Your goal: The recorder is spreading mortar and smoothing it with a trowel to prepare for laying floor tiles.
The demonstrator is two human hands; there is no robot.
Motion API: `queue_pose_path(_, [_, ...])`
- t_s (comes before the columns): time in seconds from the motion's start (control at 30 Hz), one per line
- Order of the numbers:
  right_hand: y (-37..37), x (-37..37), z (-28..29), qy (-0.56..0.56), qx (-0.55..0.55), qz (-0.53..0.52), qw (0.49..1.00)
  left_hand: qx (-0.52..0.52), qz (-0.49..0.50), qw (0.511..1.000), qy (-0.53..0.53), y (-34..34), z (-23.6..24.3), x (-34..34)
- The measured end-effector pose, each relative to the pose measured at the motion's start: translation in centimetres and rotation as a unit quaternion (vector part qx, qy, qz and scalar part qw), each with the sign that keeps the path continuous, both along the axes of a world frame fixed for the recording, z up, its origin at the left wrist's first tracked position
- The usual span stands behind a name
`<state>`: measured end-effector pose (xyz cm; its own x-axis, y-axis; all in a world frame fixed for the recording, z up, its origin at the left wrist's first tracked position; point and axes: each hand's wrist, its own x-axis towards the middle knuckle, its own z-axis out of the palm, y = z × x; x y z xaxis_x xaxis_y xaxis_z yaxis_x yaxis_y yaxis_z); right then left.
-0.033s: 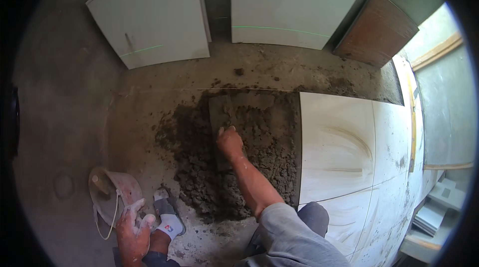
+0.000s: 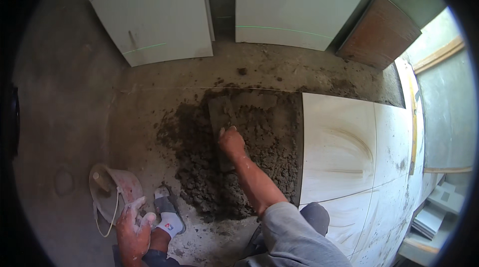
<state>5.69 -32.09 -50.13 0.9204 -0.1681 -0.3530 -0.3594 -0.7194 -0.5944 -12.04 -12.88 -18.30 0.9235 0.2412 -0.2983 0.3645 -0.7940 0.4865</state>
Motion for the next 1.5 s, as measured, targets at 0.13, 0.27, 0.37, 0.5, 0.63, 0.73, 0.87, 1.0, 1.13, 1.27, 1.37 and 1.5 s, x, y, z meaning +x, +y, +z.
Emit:
queue_pose_path(0.13, [-1.4, -0.8, 1.5, 0.050, -0.029, 0.163, 0.985, -0.001, 0.026, 1.000, -0.003, 0.8, 0.6, -0.4])
queue_pose_path(0.27, [-5.8, 0.6, 4.9, 0.069, -0.077, 0.239, 0.965, -0.002, 0.025, 1.000, 0.000, 1.1, 0.4, -0.7])
queue_pose_path(0.37, [-4.2, 2.9, 5.6, 0.051, -0.079, 0.229, 0.969, 0.002, 0.066, 0.998, 0.010, 1.9, 0.7, -1.7])
queue_pose_path(0.5, [-1.6, 3.6, 2.3, 0.073, -0.054, 0.273, 0.958, 0.030, 0.093, 0.994, 0.039, 2.3, 0.6, -2.3])
queue_pose_path(0.63, [-1.2, -3.9, 1.1, 0.112, -0.047, 0.390, 0.913, 0.046, 0.057, 0.997, -0.031, 3.5, 0.4, -2.9])
queue_pose_path(0.73, [-3.2, -9.6, 2.3, 0.148, -0.019, 0.431, 0.890, 0.067, 0.066, 0.995, -0.019, 3.4, 0.5, -2.9])
queue_pose_path(0.87, [-5.3, -12.0, 6.0, 0.176, -0.098, 0.507, 0.838, 0.059, 0.084, 0.994, -0.026, 3.2, 0.3, -2.7])
queue_pose_path(1.0, [-6.6, -16.8, 7.9, 0.168, -0.093, 0.585, 0.788, 0.023, 0.113, 0.993, -0.007, 1.8, 1.3, -2.2])
queue_pose_path(1.13, [-6.4, -22.0, 5.9, 0.189, -0.038, 0.655, 0.730, 0.026, 0.138, 0.990, 0.022, 1.4, 1.4, -1.9])
queue_pose_path(1.27, [-7.5, -22.0, 5.3, 0.244, 0.006, 0.653, 0.717, 0.038, 0.121, 0.992, 0.001, 1.4, 0.8, -2.3])
queue_pose_path(1.37, [-7.2, -21.2, 3.5, 0.329, -0.017, 0.596, 0.732, 0.044, 0.112, 0.993, -0.005, 1.0, 0.8, -2.1])
queue_pose_path(1.5, [-6.1, -19.3, 4.6, 0.310, -0.029, 0.539, 0.783, 0.027, 0.130, 0.991, -0.019, 1.0, 0.8, -2.1])
